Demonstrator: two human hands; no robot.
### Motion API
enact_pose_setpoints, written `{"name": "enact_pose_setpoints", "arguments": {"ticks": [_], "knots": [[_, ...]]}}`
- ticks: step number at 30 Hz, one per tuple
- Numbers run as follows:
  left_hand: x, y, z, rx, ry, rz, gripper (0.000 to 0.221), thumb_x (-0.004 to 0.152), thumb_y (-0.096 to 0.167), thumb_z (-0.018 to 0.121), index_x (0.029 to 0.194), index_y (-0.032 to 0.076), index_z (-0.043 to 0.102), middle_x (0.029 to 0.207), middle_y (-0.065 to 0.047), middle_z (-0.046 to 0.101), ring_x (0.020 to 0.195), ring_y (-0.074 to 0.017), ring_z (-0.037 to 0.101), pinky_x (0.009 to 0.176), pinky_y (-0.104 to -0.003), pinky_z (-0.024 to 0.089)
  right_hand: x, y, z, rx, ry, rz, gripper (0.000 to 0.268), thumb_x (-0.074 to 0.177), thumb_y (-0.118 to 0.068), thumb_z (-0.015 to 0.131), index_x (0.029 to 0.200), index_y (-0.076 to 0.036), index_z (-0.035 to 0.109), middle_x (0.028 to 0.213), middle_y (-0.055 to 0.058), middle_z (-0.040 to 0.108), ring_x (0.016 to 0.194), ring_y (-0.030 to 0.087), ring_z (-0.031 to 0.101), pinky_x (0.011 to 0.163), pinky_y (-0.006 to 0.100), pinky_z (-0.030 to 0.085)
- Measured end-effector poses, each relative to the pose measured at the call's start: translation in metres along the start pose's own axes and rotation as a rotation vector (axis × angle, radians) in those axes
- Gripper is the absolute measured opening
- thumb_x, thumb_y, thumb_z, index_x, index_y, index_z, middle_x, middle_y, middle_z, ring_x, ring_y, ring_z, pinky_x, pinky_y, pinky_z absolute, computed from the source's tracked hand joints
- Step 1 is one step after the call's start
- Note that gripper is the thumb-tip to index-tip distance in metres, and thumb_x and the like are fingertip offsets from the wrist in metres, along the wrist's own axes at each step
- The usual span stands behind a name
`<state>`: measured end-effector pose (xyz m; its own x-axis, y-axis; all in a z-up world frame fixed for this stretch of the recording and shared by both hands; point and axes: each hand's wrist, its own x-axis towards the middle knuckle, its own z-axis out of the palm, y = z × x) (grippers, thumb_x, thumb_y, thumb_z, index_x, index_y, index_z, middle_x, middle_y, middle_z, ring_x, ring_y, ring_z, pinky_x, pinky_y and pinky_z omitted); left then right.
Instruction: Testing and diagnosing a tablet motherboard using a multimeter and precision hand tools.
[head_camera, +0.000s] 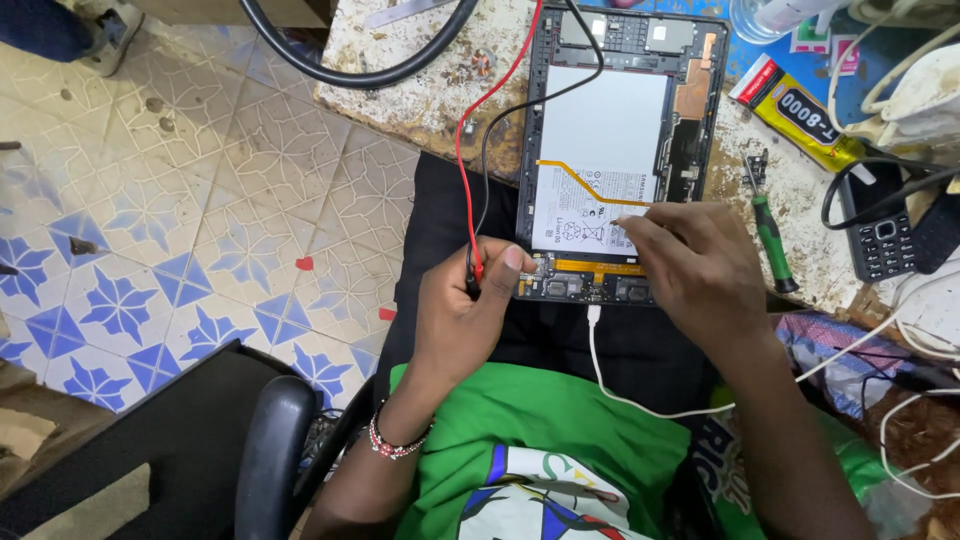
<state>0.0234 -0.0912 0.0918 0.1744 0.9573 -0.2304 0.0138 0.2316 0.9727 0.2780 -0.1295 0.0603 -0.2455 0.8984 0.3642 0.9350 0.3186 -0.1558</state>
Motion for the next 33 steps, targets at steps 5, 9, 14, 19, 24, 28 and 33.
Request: {"name": "enact_pose_setpoints", "arguments": {"ticks": [5,9,14,19,24,28,33], "knots": [[-0.001,-0.008,-0.018,0.252,0.001,-0.053,0.024,0.101,0.035,0.057,0.101,0.017,0.072,0.073,0.009,0.046,0.069,-0.0053,0.045,0.070,-0.023,0.040,-0.033,0.005,-0.040,0.049,0.013,0.239,0.019,0.106,0.004,0.080,0.124,0.004,0.076,0.119,0.021,0.076,0.108,0.035,0.067,0.101,0.047,0.049],[0.001,-0.025,-0.026,0.243,0.122,-0.126,0.039,0.094,0.029,0.064,0.129,0.012,0.059,0.112,-0.003,0.067,0.105,-0.0132,0.062,0.097,-0.028,0.050,-0.068,0.018,-0.029,-0.201,0.037,0.452,0.033,0.105,-0.006,0.087,0.133,0.008,0.075,0.122,0.025,0.067,0.114,0.042,0.058,0.100,0.051,0.047],[-0.003,-0.017,-0.019,0.495,0.251,0.150,0.080,0.095,0.045,0.063,0.153,0.001,0.031,0.138,-0.019,0.049,0.132,-0.0314,0.048,0.117,-0.046,0.035,-0.084,0.009,-0.017,-0.186,0.193,0.562,0.016,0.108,0.002,0.081,0.122,0.007,0.074,0.113,0.019,0.070,0.102,0.030,0.063,0.082,0.040,0.052],[-0.010,0.013,-0.007,0.473,0.270,0.412,0.026,0.102,0.021,0.057,0.121,0.004,0.065,0.114,-0.011,0.065,0.099,-0.0228,0.064,0.093,-0.036,0.055,-0.038,-0.041,-0.044,0.238,0.214,0.462,0.025,0.110,0.002,0.077,0.134,0.004,0.072,0.117,0.025,0.074,0.101,0.032,0.071,0.084,0.041,0.055],[-0.020,0.013,0.007,0.364,0.081,0.303,0.018,0.101,0.022,0.060,0.107,0.012,0.073,0.095,-0.003,0.069,0.079,-0.0123,0.065,0.077,-0.027,0.055,-0.007,-0.050,-0.025,0.350,0.266,0.344,0.016,0.107,0.006,0.075,0.123,0.006,0.075,0.106,0.020,0.075,0.092,0.030,0.069,0.083,0.040,0.055],[-0.024,0.010,0.009,0.282,0.029,0.193,0.021,0.100,0.027,0.060,0.103,0.013,0.076,0.088,0.000,0.070,0.071,-0.0082,0.061,0.069,-0.024,0.053,-0.006,-0.050,-0.017,0.305,0.253,0.339,0.014,0.108,0.002,0.072,0.122,0.006,0.076,0.100,0.019,0.073,0.086,0.029,0.066,0.077,0.040,0.051],[-0.015,0.000,0.019,-0.011,-0.036,-0.061,0.020,0.098,0.018,0.064,0.108,0.006,0.076,0.093,-0.011,0.080,0.082,-0.0138,0.075,0.075,-0.028,0.063,-0.002,-0.058,-0.029,0.416,0.284,0.382,0.015,0.107,0.002,0.073,0.121,0.002,0.078,0.098,0.019,0.072,0.077,0.029,0.065,0.068,0.038,0.049]]}}
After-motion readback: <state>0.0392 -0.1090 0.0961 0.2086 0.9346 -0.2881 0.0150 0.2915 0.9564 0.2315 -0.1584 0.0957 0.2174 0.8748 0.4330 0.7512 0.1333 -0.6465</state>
